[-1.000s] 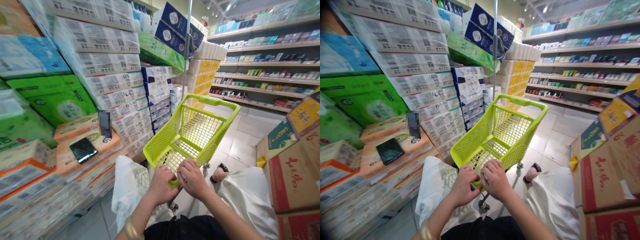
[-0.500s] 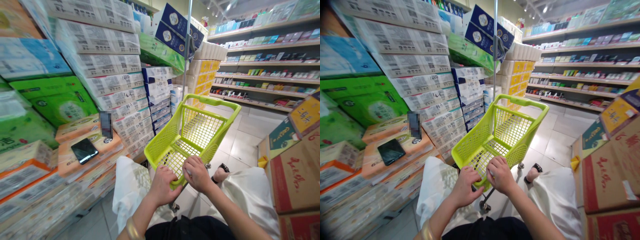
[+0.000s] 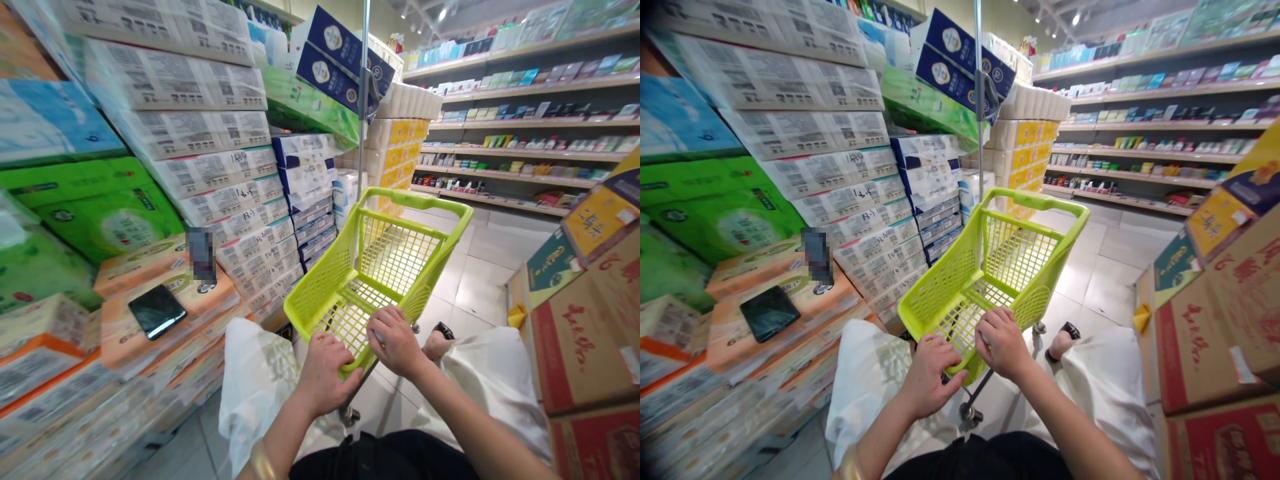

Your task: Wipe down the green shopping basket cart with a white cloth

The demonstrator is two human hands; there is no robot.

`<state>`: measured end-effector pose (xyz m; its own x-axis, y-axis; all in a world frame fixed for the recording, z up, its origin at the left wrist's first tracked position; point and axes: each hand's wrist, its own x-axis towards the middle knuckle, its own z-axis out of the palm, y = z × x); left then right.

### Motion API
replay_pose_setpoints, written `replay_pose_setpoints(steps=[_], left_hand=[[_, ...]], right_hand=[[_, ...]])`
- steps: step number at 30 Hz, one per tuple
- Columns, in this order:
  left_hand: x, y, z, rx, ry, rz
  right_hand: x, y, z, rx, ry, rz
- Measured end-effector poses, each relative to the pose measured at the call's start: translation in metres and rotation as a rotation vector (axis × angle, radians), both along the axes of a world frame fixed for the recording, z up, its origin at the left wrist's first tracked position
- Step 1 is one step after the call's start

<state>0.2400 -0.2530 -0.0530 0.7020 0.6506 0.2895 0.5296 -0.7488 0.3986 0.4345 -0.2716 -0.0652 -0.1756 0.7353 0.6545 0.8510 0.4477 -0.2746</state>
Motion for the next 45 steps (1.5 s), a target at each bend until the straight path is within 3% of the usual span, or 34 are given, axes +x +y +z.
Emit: replay_pose_setpoints(steps=[8,17,20,24,30,34,39,42,45], left_hand=[[-0.004,0.011,-0.002,0.003,-0.047,-0.019],[-0.028,0.035,0.003,-0.040,-0.033,0.049],[-0.032,0.037,0.011,0.042,-0.033,0.118],[-0.010,0.024,0.014,0.155,-0.079,0.174],[0.036,0.008,-0.011,0.218,-0.063,0.280],[0.034,0.009,-0.022,0.246,0.017,0.283],[0.030,0.009,-0.020,0.250,0.024,0.280],[0.032,0.008,-0.020,0.259,0.007,0.298],[0.031,0.009,-0.022,0.259,-0.002,0.297]], right_hand=[[0.044,0.022,0.006,0.041,-0.006,-0.123],[0.006,0.020,0.004,0.049,0.052,-0.135],[-0.003,0.025,0.005,0.049,0.037,-0.137],[-0.016,0.031,0.005,0.031,0.014,-0.176],[-0.027,0.033,0.004,0.050,-0.003,-0.164],[0.003,0.033,0.007,0.092,0.001,-0.232],[0.042,0.037,0.014,0.177,0.046,-0.442],[0.026,0.038,0.013,0.174,0.083,-0.464],[-0.004,0.036,0.009,0.110,0.062,-0.325]])
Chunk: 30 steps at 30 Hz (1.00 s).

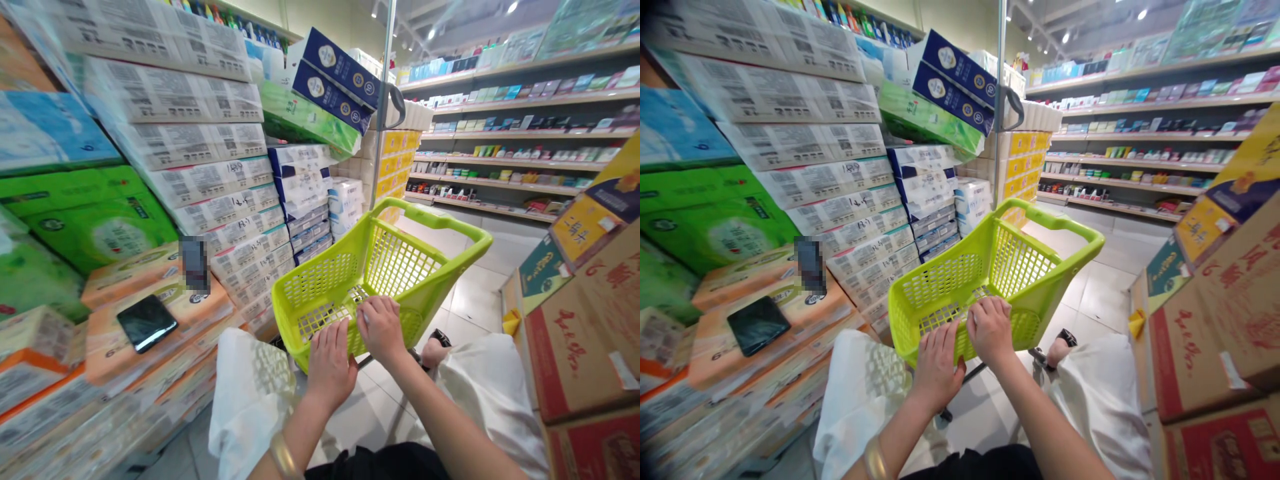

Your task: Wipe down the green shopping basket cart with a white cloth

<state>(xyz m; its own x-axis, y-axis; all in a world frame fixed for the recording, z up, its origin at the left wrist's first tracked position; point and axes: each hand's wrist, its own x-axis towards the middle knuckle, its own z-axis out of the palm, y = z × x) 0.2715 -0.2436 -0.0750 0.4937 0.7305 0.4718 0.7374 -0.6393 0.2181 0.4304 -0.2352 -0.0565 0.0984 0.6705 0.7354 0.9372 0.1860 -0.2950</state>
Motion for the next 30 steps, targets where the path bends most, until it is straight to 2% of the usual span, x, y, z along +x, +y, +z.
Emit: replay_pose_setpoints(steps=[2,4,8,10,13,17,20,25,27,30], left_hand=[[-0.003,0.002,0.000,0.002,0.003,-0.009],[-0.006,0.003,0.000,0.010,0.011,-0.023],[-0.010,0.004,0.002,0.009,0.010,-0.027],[-0.009,0.003,0.002,0.005,0.000,-0.013],[-0.007,0.002,0.002,0.007,-0.006,0.008],[-0.010,0.003,0.000,0.020,0.007,0.008],[-0.013,0.003,0.001,0.034,0.019,-0.009],[-0.011,-0.001,0.001,0.051,0.003,-0.003],[-0.009,-0.002,0.000,0.055,-0.009,0.011],[-0.009,-0.001,-0.003,0.079,-0.014,0.020]], right_hand=[[-0.007,-0.002,-0.001,-0.014,-0.016,0.057],[0.002,-0.002,0.001,-0.005,-0.033,0.051],[0.039,0.000,0.007,0.057,-0.064,-0.082],[0.044,0.001,0.007,0.096,-0.058,-0.149],[0.025,0.001,0.003,0.096,-0.033,-0.140],[-0.006,-0.003,-0.003,0.023,-0.021,-0.008],[0.001,-0.004,-0.001,0.002,-0.015,0.014],[0.026,-0.003,0.003,0.043,-0.014,-0.117],[0.016,-0.004,0.002,0.041,-0.007,-0.141],[-0.010,-0.008,-0.002,0.007,0.001,-0.054]])
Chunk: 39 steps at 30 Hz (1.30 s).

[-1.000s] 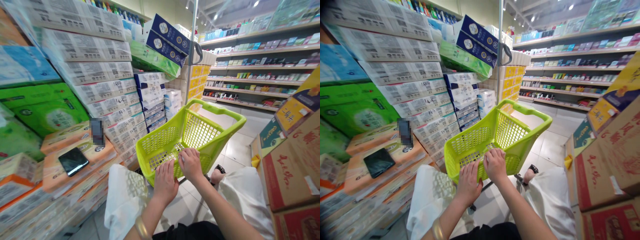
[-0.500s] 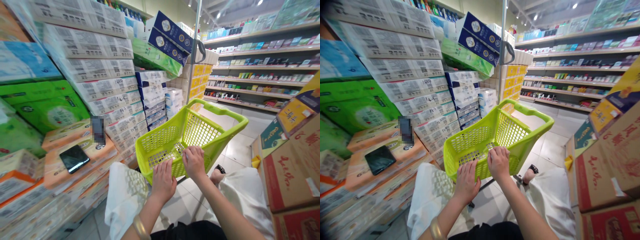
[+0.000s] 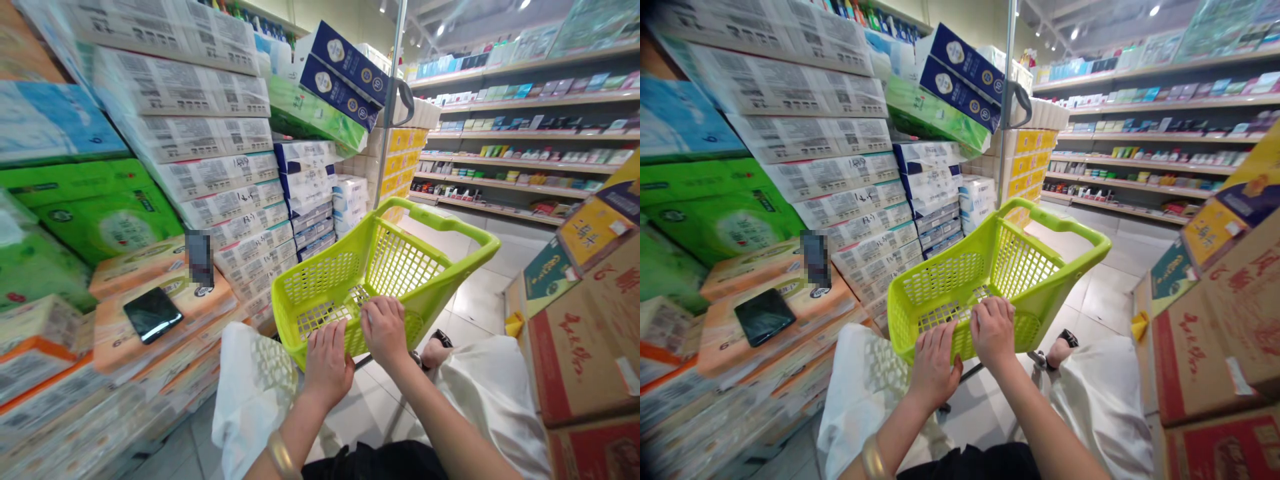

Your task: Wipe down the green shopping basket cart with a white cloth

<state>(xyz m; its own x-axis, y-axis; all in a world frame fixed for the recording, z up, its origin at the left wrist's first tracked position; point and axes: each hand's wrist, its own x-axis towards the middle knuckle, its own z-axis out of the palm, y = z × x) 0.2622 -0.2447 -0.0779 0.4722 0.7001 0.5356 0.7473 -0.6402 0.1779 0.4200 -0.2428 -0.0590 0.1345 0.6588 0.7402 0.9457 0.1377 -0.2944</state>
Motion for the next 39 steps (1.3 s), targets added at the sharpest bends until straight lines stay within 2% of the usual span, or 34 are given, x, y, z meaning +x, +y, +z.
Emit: replay_pose_setpoints(steps=[2,4,9,11,13,17,19,21,25,28,30,33,35,39], left_hand=[[-0.002,0.001,-0.001,0.022,0.007,-0.002],[-0.005,0.001,-0.001,0.030,0.017,-0.008],[-0.006,-0.002,0.001,0.012,0.026,-0.016],[-0.003,-0.003,0.000,0.006,0.015,-0.005],[-0.001,-0.003,-0.001,-0.003,0.000,0.004],[-0.002,-0.003,-0.002,-0.012,-0.005,0.000],[-0.004,-0.002,-0.002,-0.018,0.000,-0.009],[-0.006,-0.002,-0.001,-0.025,0.003,-0.019],[-0.005,-0.003,-0.001,-0.026,-0.004,-0.021],[-0.002,-0.004,-0.003,-0.017,-0.016,-0.004],[-0.002,-0.004,-0.003,-0.006,-0.019,0.001],[-0.004,-0.004,-0.003,0.013,-0.013,-0.003],[-0.006,-0.003,-0.002,0.019,-0.007,-0.008],[-0.010,-0.003,-0.002,0.022,-0.006,-0.013]], right_hand=[[-0.011,-0.002,-0.002,-0.018,-0.005,0.078],[-0.009,-0.003,-0.001,-0.016,-0.014,0.104],[0.028,-0.001,0.004,0.035,-0.031,-0.043],[0.030,-0.001,0.004,0.048,-0.024,-0.095],[0.019,-0.001,0.001,0.045,-0.007,-0.079],[-0.015,-0.005,-0.006,-0.009,0.001,0.072],[-0.017,-0.005,-0.006,-0.021,-0.007,0.102],[-0.006,-0.005,-0.004,-0.009,-0.016,0.080],[0.026,-0.001,0.002,0.034,-0.027,-0.072],[0.026,0.000,0.003,0.034,-0.021,-0.133],[0.011,-0.001,0.001,0.014,-0.020,-0.081],[-0.012,-0.003,-0.002,-0.032,-0.034,0.072],[-0.015,-0.004,-0.001,-0.046,-0.048,0.121],[0.012,-0.001,0.003,-0.018,-0.062,0.018]])
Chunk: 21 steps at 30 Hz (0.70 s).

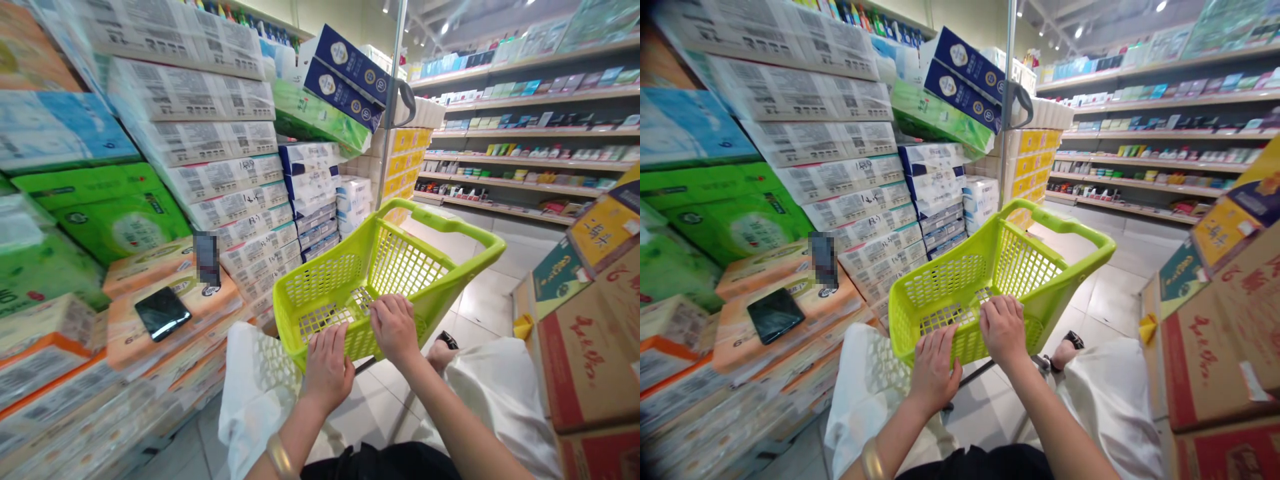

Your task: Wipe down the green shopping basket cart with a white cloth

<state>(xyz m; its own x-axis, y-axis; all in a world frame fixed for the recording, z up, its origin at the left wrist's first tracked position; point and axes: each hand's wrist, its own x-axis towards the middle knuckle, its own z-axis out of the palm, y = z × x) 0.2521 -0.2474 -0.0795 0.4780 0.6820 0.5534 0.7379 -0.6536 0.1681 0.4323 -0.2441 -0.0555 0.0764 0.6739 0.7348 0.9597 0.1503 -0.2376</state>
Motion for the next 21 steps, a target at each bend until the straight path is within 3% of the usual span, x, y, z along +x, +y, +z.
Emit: replay_pose_setpoints(steps=[5,12,18,21], left_hand=[[0.003,-0.002,0.001,-0.023,-0.015,0.016],[0.001,-0.001,-0.001,-0.018,0.003,0.011],[0.000,-0.001,0.002,-0.040,0.000,-0.001],[0.003,-0.002,0.003,-0.020,-0.007,0.015]], right_hand=[[0.014,0.001,0.004,0.022,0.019,-0.120],[-0.028,-0.003,-0.003,-0.040,0.006,0.081],[0.014,0.003,0.004,-0.010,-0.015,-0.060],[0.013,0.003,0.005,0.003,-0.004,-0.117]])
